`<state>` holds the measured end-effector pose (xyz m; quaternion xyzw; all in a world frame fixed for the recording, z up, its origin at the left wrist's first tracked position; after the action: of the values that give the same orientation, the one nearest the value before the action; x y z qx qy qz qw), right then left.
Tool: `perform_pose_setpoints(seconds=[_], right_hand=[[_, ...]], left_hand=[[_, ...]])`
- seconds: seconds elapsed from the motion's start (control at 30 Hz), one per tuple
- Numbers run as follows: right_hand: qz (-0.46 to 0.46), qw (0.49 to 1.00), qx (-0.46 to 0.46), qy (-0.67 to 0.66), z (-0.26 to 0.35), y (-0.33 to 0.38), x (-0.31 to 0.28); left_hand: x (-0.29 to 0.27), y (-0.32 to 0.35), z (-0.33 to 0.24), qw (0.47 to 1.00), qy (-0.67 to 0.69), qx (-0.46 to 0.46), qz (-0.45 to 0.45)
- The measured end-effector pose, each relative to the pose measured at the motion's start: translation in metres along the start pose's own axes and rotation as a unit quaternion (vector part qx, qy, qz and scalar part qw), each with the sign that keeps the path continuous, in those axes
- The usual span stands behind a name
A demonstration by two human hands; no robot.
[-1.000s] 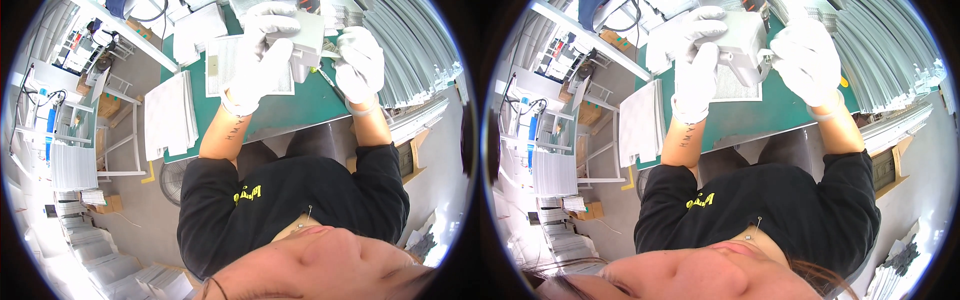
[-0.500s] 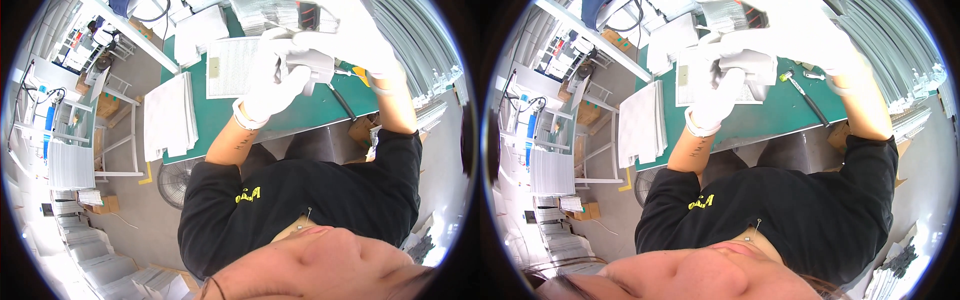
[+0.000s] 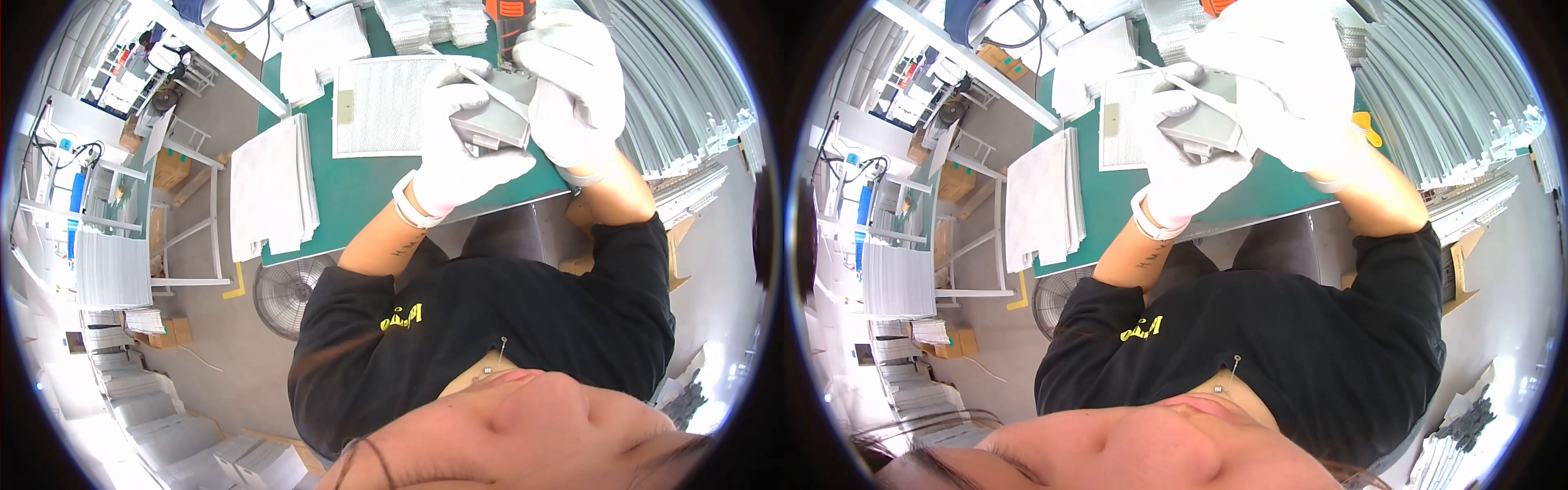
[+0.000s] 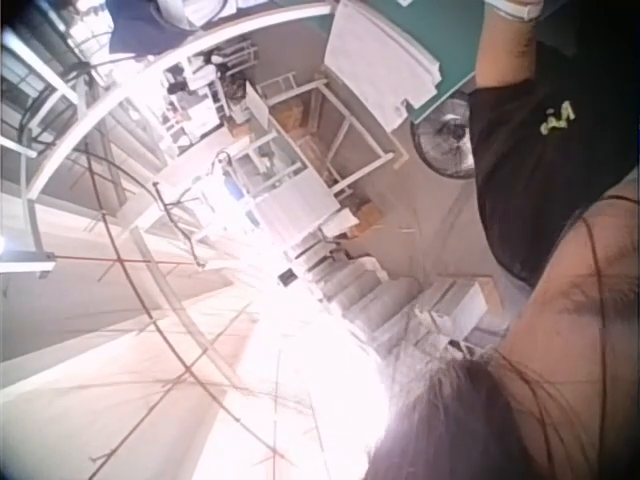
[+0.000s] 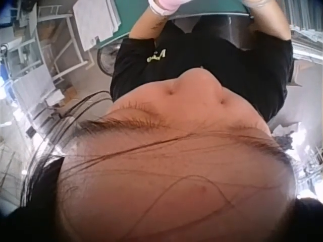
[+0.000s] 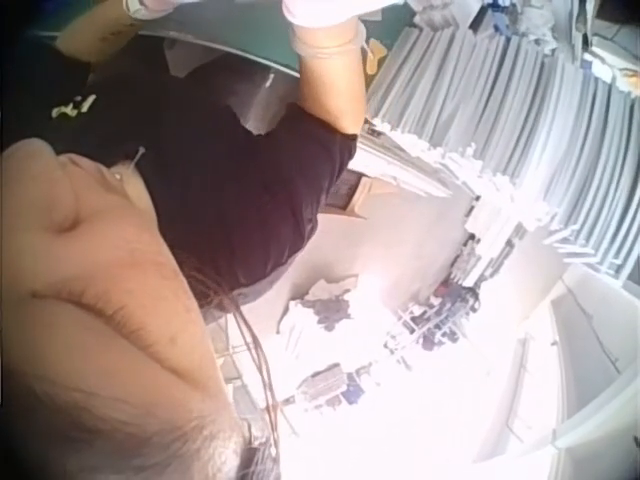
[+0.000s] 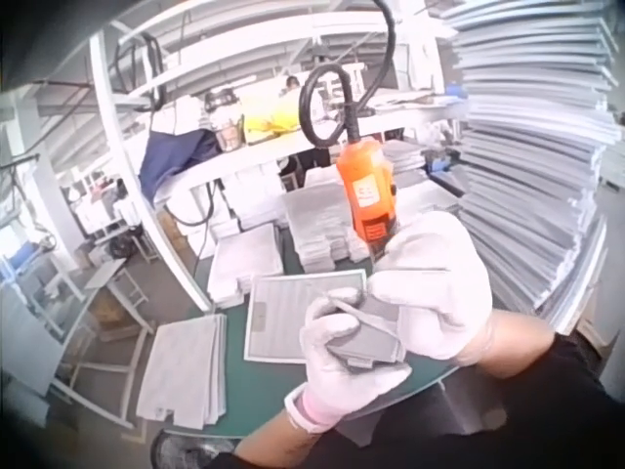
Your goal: The recorder is seen assembling metal mesh filters by inserting the mesh into frames and securing them with components and an electric screwdriver.
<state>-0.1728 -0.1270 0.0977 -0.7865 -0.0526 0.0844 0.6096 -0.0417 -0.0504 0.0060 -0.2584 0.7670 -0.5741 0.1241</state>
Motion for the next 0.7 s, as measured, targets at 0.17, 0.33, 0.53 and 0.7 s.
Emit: perform_pose_setpoints(seconds=[0.17, 0.33, 0.53, 0.7], right_hand=[[-0.044, 0.999, 0.008, 0.016, -0.001, 0.023, 0.01], [-0.062, 0.995, -0.006, 0.072, -0.004, 0.029, 0.012], [-0.18, 0.899, 0.349, -0.193, -0.062, 0.041, 0.044], [-0.069, 0.701, 0.498, -0.506, -0.124, 0.032, 0.062]], left_hand=[[-0.002, -0.002, -0.007, 0.985, -0.169, 0.016, -0.03], [0.0, 0.001, -0.011, 0.974, -0.213, 0.061, -0.038], [-0.015, -0.009, 0.012, 0.979, -0.193, 0.048, -0.034], [-0.022, -0.018, 0.022, 0.991, -0.108, 0.048, -0.053]])
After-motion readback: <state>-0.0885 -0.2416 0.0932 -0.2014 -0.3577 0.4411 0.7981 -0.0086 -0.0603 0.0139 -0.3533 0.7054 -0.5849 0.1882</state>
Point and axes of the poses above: each hand's wrist, its own y-axis away from the middle knuckle, its own x-axis out of the palm, z = x × y, the point moved 5 cm from there along -y, towards the middle knuckle, and after that the axes turned 11 degrees about -z, right-handed, at the moved point
